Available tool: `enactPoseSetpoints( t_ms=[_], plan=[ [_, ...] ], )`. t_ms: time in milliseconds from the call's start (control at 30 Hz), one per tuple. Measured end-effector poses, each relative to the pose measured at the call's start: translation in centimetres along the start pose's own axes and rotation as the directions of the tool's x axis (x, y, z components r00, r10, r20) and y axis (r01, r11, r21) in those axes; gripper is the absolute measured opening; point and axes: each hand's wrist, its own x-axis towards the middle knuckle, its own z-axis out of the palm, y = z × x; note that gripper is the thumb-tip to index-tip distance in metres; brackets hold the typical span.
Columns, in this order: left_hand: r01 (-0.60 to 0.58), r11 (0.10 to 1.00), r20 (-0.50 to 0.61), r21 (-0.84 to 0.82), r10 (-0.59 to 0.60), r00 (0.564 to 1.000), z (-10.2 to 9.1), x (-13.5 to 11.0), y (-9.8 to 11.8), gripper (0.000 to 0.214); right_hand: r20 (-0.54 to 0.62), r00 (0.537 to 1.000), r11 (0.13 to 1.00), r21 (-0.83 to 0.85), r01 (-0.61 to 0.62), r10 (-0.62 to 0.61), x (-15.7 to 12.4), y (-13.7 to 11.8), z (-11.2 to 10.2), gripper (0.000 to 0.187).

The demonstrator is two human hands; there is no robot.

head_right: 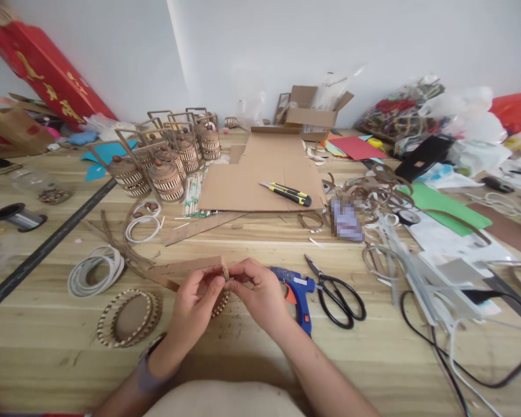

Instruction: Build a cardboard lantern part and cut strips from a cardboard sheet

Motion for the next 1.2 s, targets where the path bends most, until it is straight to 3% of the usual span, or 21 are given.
enactPoseSetpoints(
  t_ms=[400, 733, 900, 1200],
  plan=[
    [-0.025, 0.998, -0.009, 0.064, 0.025, 1.000, -0.14, -0.05, 0.14, 0.018, 0.002, 0.999, 0.997, -0.073, 0.038, -0.038, 0.04, -0.57, -0.15, 0.016],
    [-0.053, 0.994, -0.029, 0.095, 0.056, 0.998, -0.25, -0.02, 0.65, 0.017, 0.005, 0.999, 0.997, -0.069, 0.038, -0.038, -0.02, -0.59, -0.19, 0.005],
    [-0.110, 0.979, -0.024, 0.172, 0.116, 0.993, -0.22, 0.11, 0.03, 0.017, 0.011, 0.999, 0.994, -0.094, 0.049, -0.048, 0.01, -0.62, -0.24, 0.014],
    [-0.117, 0.972, -0.020, 0.202, 0.124, 0.992, 0.14, 0.06, -0.19, 0.018, 0.012, 0.998, 0.996, -0.072, 0.058, -0.058, -0.09, 0.10, -0.17, 0.027]
  ],
)
